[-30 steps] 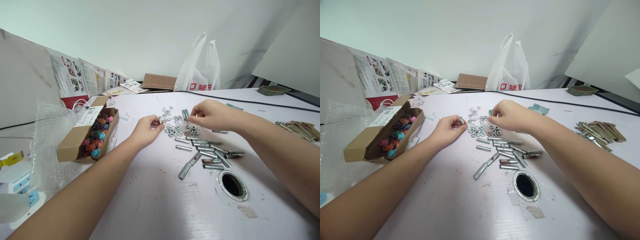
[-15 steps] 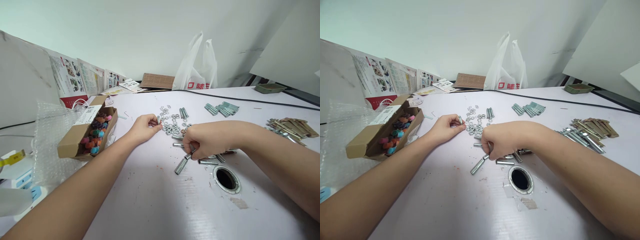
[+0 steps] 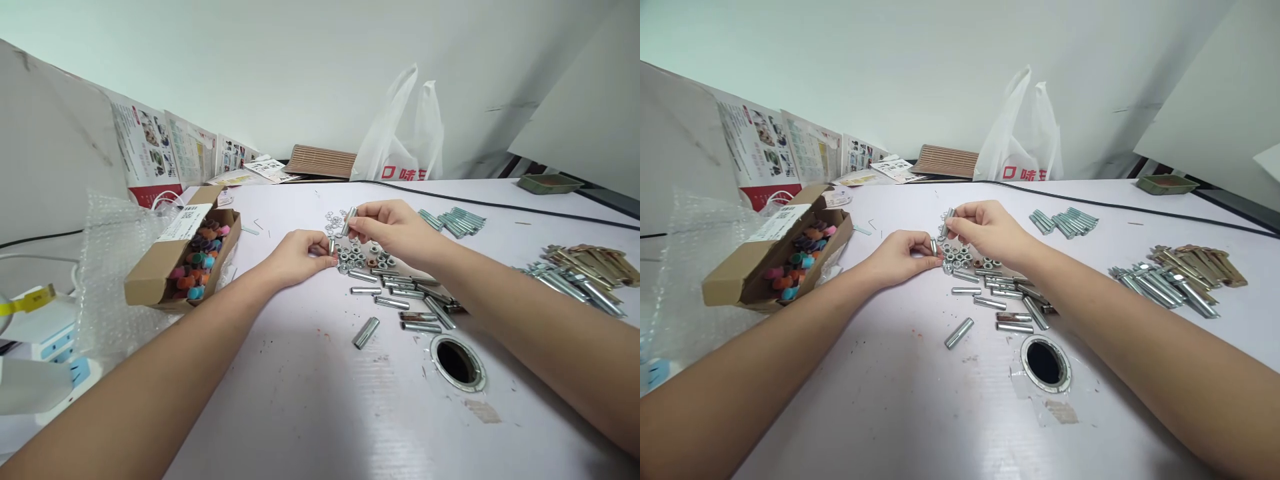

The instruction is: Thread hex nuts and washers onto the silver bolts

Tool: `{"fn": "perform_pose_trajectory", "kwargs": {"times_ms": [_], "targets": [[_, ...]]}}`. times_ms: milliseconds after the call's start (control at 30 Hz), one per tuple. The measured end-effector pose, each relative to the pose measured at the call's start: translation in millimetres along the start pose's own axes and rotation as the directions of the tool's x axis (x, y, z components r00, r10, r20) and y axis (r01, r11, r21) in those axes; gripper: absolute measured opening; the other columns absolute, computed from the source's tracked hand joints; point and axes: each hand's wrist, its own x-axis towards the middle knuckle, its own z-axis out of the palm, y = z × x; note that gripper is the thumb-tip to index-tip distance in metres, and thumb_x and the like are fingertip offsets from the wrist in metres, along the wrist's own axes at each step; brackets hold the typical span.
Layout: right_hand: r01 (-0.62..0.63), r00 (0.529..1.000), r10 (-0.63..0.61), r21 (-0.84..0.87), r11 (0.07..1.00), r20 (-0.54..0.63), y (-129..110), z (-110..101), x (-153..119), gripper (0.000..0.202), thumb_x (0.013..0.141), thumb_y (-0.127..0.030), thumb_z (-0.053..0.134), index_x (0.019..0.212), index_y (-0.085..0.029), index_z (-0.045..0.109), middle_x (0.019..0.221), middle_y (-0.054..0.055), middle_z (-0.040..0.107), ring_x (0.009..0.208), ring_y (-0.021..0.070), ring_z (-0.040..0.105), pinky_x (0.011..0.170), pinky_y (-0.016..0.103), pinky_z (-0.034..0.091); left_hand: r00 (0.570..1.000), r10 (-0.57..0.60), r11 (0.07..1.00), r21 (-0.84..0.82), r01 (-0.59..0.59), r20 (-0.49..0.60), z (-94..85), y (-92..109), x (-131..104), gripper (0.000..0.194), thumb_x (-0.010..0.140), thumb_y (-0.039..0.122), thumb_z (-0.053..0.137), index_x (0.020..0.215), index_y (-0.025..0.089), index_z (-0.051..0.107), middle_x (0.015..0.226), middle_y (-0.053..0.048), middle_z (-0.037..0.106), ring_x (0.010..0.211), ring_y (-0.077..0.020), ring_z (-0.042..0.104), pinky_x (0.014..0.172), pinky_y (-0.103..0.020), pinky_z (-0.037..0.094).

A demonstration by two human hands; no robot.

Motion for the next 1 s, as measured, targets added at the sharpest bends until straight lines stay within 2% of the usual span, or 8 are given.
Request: {"fn": "perform_pose_trajectory", "kwargs": {"times_ms": [200, 367, 467, 567, 800, 867, 933, 1000], "targets": [[0.017, 0.998, -0.018, 0.007, 1.0, 0.061, 4.6, 9.3, -0.1, 0.029, 0.09, -0.045, 0.06, 0.085, -0.017, 0.064, 0.071, -0.001, 0.054, 0.053, 0.0081, 0.041, 0.045, 0.023, 0.029, 0.999, 0.04, 0.999, 0.005, -0.04, 0.009, 0.2, -5.5, 1.3, 0.019, 0.074, 0.034, 0.073, 0.079, 0.016, 0.067, 0.079, -0.003, 0.072, 0.077, -0.0171, 0.066, 0.072, -0.03, 0.051], [0.134, 0.989, -0.131, -0.05, 0.99, 0.064, 1.8, 12.7, -0.8, 0.025, 0.091, -0.038, 0.059, 0.083, -0.014, 0.063, 0.066, -0.004, 0.049, 0.053, 0.0063, 0.038, 0.051, 0.024, 0.033, 0.998, 0.068, 0.997, 0.043, -0.068, -0.013, 0.8, -5.6, 1.4, 0.017, 0.074, 0.032, 0.072, 0.08, 0.017, 0.069, 0.079, -0.003, 0.071, 0.076, -0.0169, 0.065, 0.073, -0.031, 0.05], [0.227, 0.973, -0.221, -0.112, 0.968, 0.062, 1.8, 14.8, -0.2, 0.02, 0.09, -0.032, 0.059, 0.085, -0.014, 0.065, 0.068, -0.002, 0.055, 0.058, 0.0087, 0.046, 0.056, 0.025, 0.038, 0.998, 0.06, 0.997, 0.045, -0.06, -0.011, 0.9, -3.3, 0.9, 0.016, 0.074, 0.031, 0.071, 0.08, 0.016, 0.069, 0.078, -0.003, 0.07, 0.075, -0.0163, 0.065, 0.072, -0.03, 0.049], [0.306, 0.952, -0.292, -0.217, 0.927, 0.097, 4.5, 17.0, -0.5, 0.015, 0.089, -0.026, 0.059, 0.09, -0.015, 0.068, 0.081, 0.002, 0.066, 0.073, 0.0138, 0.058, 0.068, 0.028, 0.045, 0.998, 0.054, 0.998, 0.039, -0.054, -0.014, 0.9, -2.0, 0.3, 0.017, 0.073, 0.03, 0.071, 0.075, 0.015, 0.065, 0.074, -0.001, 0.068, 0.072, -0.0139, 0.062, 0.068, -0.027, 0.047], [0.252, 0.964, -0.213, -0.292, 0.923, 0.16, 7.8, 15.5, -2.0, 0.017, 0.086, -0.025, 0.061, 0.095, -0.017, 0.073, 0.09, 0.004, 0.073, 0.082, 0.0182, 0.066, 0.076, 0.032, 0.052, 0.996, 0.084, 0.994, 0.063, -0.086, 0.036, -4.2, -5.2, 0.1, 0.019, 0.074, 0.033, 0.07, 0.077, 0.015, 0.065, 0.073, 0.0, 0.066, 0.071, -0.0129, 0.06, 0.066, -0.025, 0.046], [0.225, 0.973, -0.199, -0.282, 0.933, 0.118, 6.0, 7.8, -0.8, 0.025, 0.084, -0.027, 0.065, 0.106, -0.017, 0.072, 0.098, 0.007, 0.073, 0.088, 0.0211, 0.067, 0.081, 0.035, 0.054, 0.994, 0.105, 0.988, 0.112, -0.106, 0.013, -6.1, -6.6, -0.2, 0.019, 0.075, 0.033, 0.068, 0.079, 0.015, 0.067, 0.075, -0.001, 0.068, 0.073, -0.0137, 0.062, 0.069, -0.025, 0.047], [0.182, 0.983, -0.186, -0.26, 0.948, 0.01, 4.1, -4.1, 0.8, 0.033, 0.082, -0.03, 0.068, 0.112, -0.017, 0.071, 0.107, 0.009, 0.073, 0.094, 0.0237, 0.068, 0.086, 0.038, 0.055, 0.994, 0.107, 0.986, 0.133, -0.105, -0.012, -7.0, -7.3, -0.9, 0.018, 0.076, 0.033, 0.067, 0.08, 0.015, 0.068, 0.078, -0.002, 0.07, 0.075, -0.0145, 0.063, 0.072, -0.026, 0.049], [0.12, 0.986, -0.148, -0.277, 0.953, -0.082, 3.5, -17.8, 2.4, 0.026, 0.084, -0.032, 0.067, 0.105, -0.018, 0.073, 0.105, 0.01, 0.073, 0.092, 0.0245, 0.068, 0.084, 0.04, 0.055, 0.994, 0.105, 0.986, 0.131, -0.102, -0.016, -6.9, -6.7, -1.7, 0.017, 0.076, 0.031, 0.067, 0.08, 0.015, 0.069, 0.08, -0.003, 0.071, 0.076, -0.0148, 0.064, 0.074, -0.027, 0.049]]}}
